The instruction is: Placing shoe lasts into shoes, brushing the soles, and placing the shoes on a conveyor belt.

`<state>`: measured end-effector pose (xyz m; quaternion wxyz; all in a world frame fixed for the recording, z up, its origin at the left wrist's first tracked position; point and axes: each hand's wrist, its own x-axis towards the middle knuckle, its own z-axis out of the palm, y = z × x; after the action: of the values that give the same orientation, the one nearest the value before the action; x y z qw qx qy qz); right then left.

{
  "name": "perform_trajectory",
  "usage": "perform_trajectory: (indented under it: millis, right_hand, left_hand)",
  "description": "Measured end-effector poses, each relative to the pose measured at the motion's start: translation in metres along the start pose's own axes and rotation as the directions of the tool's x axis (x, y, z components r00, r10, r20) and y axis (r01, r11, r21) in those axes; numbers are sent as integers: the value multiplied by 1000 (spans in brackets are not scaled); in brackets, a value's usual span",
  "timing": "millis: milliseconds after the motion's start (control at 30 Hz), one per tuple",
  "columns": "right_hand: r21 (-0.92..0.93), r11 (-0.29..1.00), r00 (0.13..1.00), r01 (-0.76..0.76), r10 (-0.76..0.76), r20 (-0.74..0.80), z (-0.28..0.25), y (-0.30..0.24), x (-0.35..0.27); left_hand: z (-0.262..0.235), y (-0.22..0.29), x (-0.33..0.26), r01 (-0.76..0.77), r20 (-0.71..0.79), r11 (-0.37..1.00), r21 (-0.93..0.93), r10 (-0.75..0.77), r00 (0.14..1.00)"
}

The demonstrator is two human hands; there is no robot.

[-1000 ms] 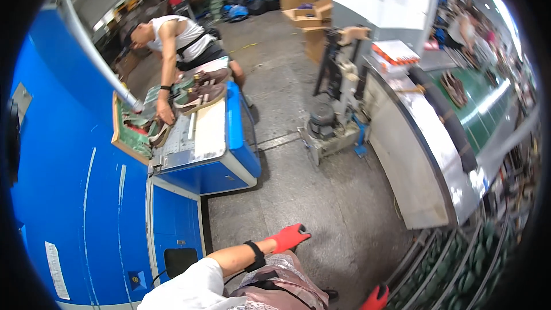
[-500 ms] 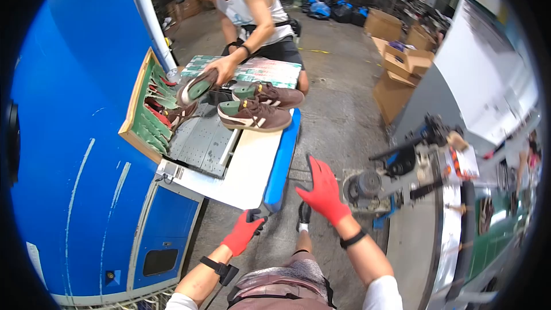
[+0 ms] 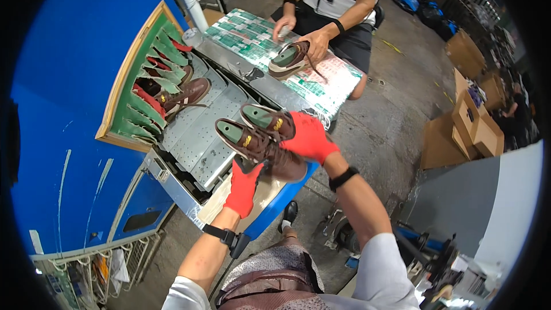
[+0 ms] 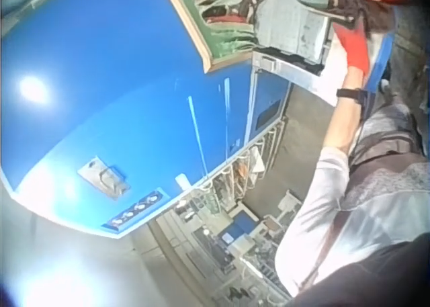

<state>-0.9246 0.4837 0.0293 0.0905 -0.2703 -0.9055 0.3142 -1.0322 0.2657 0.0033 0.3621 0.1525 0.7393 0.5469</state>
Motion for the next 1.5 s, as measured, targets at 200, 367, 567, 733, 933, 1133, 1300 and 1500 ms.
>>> perform_trajectory:
  millis: [200, 367, 567, 733, 933, 1133, 1300, 1500]
  right_hand:
    - [227, 935, 947, -274, 303, -103, 80, -50, -122]
    - [325, 862, 861, -390, 466, -201, 93, -73, -153]
    - [295, 824, 732, -484, 566, -379, 98, -57, -236]
    - [327, 687, 563, -649, 722, -401, 122, -55, -424]
    - [477, 339, 125, -811, 896, -425, 152, -110, -659]
    - [624, 224, -229, -749, 796, -561, 143, -164, -829]
    - [680, 362, -362, -637, 639, -679, 144, -142, -992]
    - [645, 53, -457, -763, 660, -596, 144, -78, -1137]
  left_hand:
    - [-27, -42, -1, -87, -141, 996, -16, 84, 986]
    - [-13, -45, -20, -149, -229, 974, 169, 186, 955]
    - [-28, -16, -34, -110, -178, 986, 122, 131, 975]
    - [-66, -32, -101, 213, 245, 806, -553, -87, 966]
    - [-73, -20, -228, -112, 342, 969, -219, 184, 922]
    - [-46, 3, -324, -903, 514, 412, 119, 753, 411]
    - [11, -26, -419, -987, 544, 150, -55, 834, 97]
    - [60, -105, -553, -458, 757, 888, 27, 282, 590]
